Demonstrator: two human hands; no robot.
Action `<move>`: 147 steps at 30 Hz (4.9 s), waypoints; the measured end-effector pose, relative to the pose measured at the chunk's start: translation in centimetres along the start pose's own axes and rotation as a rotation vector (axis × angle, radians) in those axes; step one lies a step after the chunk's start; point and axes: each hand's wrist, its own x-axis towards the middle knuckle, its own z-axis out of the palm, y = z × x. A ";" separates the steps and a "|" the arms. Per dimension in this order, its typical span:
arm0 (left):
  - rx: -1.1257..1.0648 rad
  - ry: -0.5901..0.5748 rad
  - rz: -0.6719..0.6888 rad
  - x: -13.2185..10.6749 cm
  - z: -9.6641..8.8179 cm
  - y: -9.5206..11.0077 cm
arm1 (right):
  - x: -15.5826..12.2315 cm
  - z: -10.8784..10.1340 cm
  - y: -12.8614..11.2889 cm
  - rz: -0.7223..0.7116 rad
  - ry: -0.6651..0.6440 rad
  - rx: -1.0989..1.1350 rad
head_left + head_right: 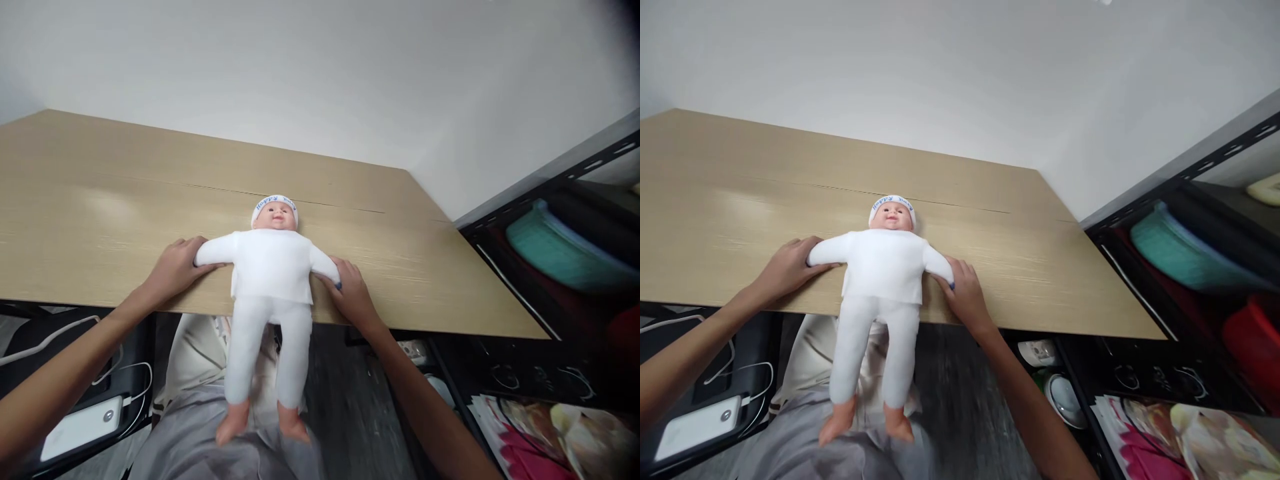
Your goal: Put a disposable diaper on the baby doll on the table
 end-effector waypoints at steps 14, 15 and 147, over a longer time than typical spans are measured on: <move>0.141 0.234 -0.060 17.4 4.0 -7.2 | 19.8 7.4 8.6 -0.052 0.128 -0.073; 0.143 0.236 -0.063 18.4 4.1 -7.5 | 20.9 7.8 9.1 -0.043 0.146 -0.086; -0.065 -0.250 0.952 16.6 2.0 9.2 | -0.9 5.7 -15.6 -0.044 -0.235 0.181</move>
